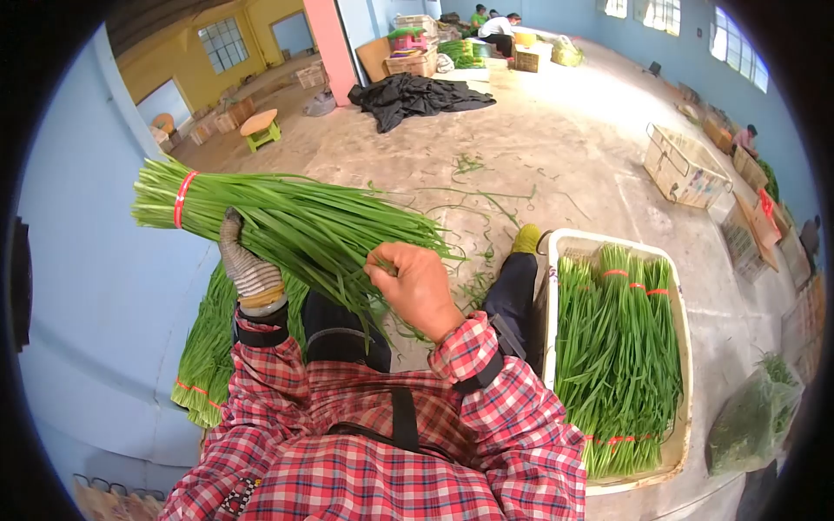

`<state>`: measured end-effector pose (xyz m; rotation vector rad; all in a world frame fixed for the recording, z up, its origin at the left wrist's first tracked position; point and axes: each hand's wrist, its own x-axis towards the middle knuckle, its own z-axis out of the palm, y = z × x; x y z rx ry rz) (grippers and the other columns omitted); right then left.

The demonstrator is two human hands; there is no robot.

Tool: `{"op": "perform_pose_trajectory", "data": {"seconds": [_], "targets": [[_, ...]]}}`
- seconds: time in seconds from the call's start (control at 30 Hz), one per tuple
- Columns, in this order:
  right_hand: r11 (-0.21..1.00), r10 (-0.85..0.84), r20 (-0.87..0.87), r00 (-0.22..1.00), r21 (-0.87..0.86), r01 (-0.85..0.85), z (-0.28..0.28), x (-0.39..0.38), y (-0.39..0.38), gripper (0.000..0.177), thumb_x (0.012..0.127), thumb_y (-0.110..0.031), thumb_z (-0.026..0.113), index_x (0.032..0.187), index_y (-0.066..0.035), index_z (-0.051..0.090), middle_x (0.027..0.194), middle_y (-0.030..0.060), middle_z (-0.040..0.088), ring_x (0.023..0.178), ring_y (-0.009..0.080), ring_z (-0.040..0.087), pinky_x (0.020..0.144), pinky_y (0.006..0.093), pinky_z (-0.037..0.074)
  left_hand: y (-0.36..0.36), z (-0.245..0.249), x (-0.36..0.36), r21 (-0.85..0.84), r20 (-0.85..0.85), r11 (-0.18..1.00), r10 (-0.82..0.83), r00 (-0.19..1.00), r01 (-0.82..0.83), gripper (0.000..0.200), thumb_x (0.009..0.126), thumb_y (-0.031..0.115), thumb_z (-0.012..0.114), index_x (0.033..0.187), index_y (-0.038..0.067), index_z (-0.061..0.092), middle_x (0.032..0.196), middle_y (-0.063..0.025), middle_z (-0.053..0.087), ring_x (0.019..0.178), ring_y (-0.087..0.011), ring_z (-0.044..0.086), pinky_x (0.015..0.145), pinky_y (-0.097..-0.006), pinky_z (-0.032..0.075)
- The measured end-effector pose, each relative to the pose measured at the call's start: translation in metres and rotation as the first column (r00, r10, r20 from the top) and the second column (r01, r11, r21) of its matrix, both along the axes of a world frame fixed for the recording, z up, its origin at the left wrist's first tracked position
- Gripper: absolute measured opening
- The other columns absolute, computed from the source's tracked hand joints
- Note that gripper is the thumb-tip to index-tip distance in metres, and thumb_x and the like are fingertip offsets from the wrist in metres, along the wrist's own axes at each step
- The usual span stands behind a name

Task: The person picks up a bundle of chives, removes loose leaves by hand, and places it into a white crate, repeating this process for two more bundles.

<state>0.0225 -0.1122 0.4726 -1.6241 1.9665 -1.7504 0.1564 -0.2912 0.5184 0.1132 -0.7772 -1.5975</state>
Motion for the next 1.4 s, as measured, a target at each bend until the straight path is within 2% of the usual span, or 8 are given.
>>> {"op": "perform_pose_trajectory", "data": {"seconds": [0.3, 0.37, 0.5, 0.63, 0.7, 0.8, 1.0, 1.4], "targets": [[0.988, -0.115, -0.12, 0.986, -0.116, 0.101, -0.035, 0.032, 0.015, 0.01, 0.077, -0.01, 0.068, 0.083, -0.003, 0.063, 0.071, 0.0124, 0.061, 0.066, 0.0277, 0.061, 0.058, 0.0354, 0.046, -0.046, -0.034, 0.021, 0.016, -0.2, 0.993, -0.108, 0.974, 0.113, 0.047, 0.083, 0.032, 0.061, 0.121, 0.004, 0.055, 0.121, -0.0144, 0.059, 0.112, -0.0324, 0.055, 0.1, -0.0502, 0.042], [0.985, 0.098, 0.368, 0.925, -0.169, -0.037, -0.046, 0.044, 0.018, 0.008, 0.08, -0.006, 0.067, 0.085, 0.0, 0.063, 0.074, 0.0075, 0.065, 0.065, 0.0154, 0.06, 0.058, 0.027, 0.046, -0.062, -0.048, 0.03, -0.07, -0.264, 0.97, -0.241, 0.934, 0.231, 0.049, 0.083, 0.034, 0.061, 0.121, 0.004, 0.055, 0.12, -0.0141, 0.06, 0.112, -0.0324, 0.055, 0.1, -0.05, 0.042], [0.919, 0.361, 0.528, 0.769, -0.341, -0.198, -0.029, 0.038, 0.039, 0.011, 0.086, -0.007, 0.063, 0.079, 0.001, 0.063, 0.071, 0.002, 0.065, 0.063, 0.0079, 0.057, 0.057, 0.0229, 0.046, -0.098, -0.083, 0.049, -0.121, -0.244, 0.944, -0.328, 0.913, 0.307, 0.054, 0.086, 0.042, 0.056, 0.126, 0.006, 0.052, 0.127, -0.0162, 0.054, 0.115, -0.0344, 0.053, 0.1, -0.0511, 0.042], [0.941, 0.233, 0.277, 0.932, 0.179, -0.288, -0.021, -0.019, 0.082, 0.017, 0.086, -0.011, 0.06, 0.072, -0.002, 0.063, 0.056, 0.0056, 0.054, 0.049, 0.0117, 0.051, 0.05, 0.027, 0.041, -0.115, -0.101, 0.065, -0.119, -0.232, 0.932, -0.362, 0.903, 0.343, 0.05, 0.087, 0.037, 0.055, 0.124, 0.004, 0.053, 0.123, -0.0167, 0.057, 0.113, -0.0339, 0.055, 0.097, -0.0508, 0.045], [0.993, 0.024, -0.08, 0.996, 0.118, -0.014, -0.019, -0.029, 0.083, 0.007, 0.082, -0.007, 0.061, 0.086, -0.002, 0.065, 0.068, 0.0109, 0.061, 0.061, 0.0238, 0.06, 0.059, 0.0324, 0.047, -0.103, -0.1, 0.065, -0.106, -0.24, 0.933, -0.359, 0.902, 0.343, 0.049, 0.087, 0.036, 0.054, 0.124, 0.004, 0.053, 0.122, -0.0168, 0.058, 0.112, -0.0336, 0.056, 0.096, -0.0511, 0.046], [0.998, -0.035, -0.103, 0.994, 0.054, 0.041, -0.012, -0.046, 0.078, 0.022, 0.078, -0.006, 0.063, 0.1, -0.003, 0.063, 0.083, 0.0143, 0.064, 0.079, 0.0325, 0.062, 0.071, 0.0366, 0.049, -0.093, -0.096, 0.061, -0.138, -0.214, 0.919, -0.392, 0.895, 0.369, 0.045, 0.086, 0.033, 0.057, 0.12, 0.004, 0.056, 0.115, -0.016, 0.061, 0.105, -0.0328, 0.06, 0.091, -0.0505, 0.05], [0.985, 0.06, -0.336, 0.94, -0.132, -0.11, 0.03, -0.039, 0.027, 0.023, 0.078, -0.006, 0.066, 0.101, -0.003, 0.064, 0.089, 0.0102, 0.063, 0.075, 0.0253, 0.06, 0.066, 0.0325, 0.047, -0.075, -0.084, 0.044, -0.123, -0.136, 0.923, -0.379, 0.915, 0.364, 0.041, 0.084, 0.031, 0.06, 0.114, 0.003, 0.058, 0.106, -0.015, 0.064, 0.093, -0.0303, 0.064, 0.085, -0.0465, 0.054], [0.982, 0.17, 0.028, 0.985, 0.079, -0.171, -0.01, -0.037, 0.023, 0.009, 0.078, -0.005, 0.061, 0.085, -0.001, 0.061, 0.06, 0.0125, 0.054, 0.051, 0.0228, 0.052, 0.053, 0.0319, 0.045, -0.069, -0.088, 0.039, -0.113, -0.101, 0.915, -0.398, 0.912, 0.387, 0.047, 0.083, 0.033, 0.061, 0.117, 0.0, 0.057, 0.108, -0.0162, 0.064, 0.097, -0.0302, 0.063, 0.084, -0.0441, 0.054]]}}
